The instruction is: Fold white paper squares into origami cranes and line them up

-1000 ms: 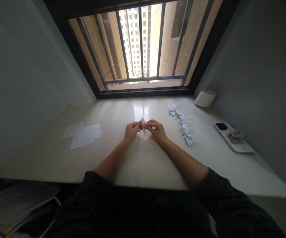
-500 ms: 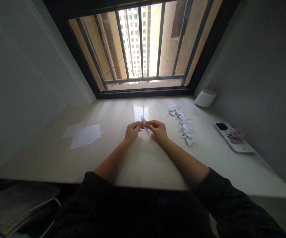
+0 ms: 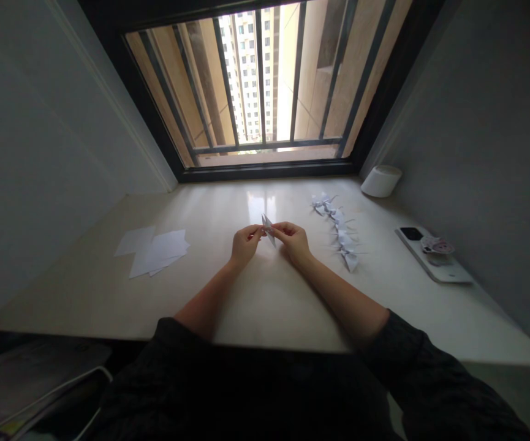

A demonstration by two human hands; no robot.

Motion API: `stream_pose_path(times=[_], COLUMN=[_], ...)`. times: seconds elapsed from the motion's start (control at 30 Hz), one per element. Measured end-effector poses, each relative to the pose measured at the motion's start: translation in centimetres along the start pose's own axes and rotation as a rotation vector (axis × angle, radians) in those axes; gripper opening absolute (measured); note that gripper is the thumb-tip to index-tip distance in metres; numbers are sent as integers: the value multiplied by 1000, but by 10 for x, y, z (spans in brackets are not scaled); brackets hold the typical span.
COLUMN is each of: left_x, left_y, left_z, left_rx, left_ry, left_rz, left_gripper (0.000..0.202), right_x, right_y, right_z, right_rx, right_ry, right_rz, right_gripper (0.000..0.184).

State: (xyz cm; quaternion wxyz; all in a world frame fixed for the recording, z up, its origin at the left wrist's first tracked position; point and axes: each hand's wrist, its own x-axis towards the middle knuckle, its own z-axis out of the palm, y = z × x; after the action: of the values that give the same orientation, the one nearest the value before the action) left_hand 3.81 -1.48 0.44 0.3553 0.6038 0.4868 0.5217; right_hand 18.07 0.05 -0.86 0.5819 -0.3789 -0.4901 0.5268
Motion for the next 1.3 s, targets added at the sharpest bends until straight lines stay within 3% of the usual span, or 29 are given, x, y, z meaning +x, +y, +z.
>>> stream_pose_path(times=[0.23, 0.43, 0.73, 1.0, 1.3], left_x=[1, -1, -2, -1, -1], left_y=[-1, 6, 10, 9, 8], left_z=[-1, -2, 3, 1, 2], left_rx=[14, 67, -36, -22, -76], left_ry=[-9, -11, 67, 158, 115], left_rz=[6, 20, -134, -113, -144], left_gripper=[27, 32, 38, 36, 34], right_x=[1, -2, -2, 0, 2], right_y=[0, -6, -5, -4, 1], right_z=[-1, 1, 1, 3, 1], right_rx=[50, 43, -61, -70, -119], right_ry=[-17, -108, -81, -142, -169], right_rz=[-21, 12, 11, 10, -9], right_gripper=[41, 33, 36, 36, 38])
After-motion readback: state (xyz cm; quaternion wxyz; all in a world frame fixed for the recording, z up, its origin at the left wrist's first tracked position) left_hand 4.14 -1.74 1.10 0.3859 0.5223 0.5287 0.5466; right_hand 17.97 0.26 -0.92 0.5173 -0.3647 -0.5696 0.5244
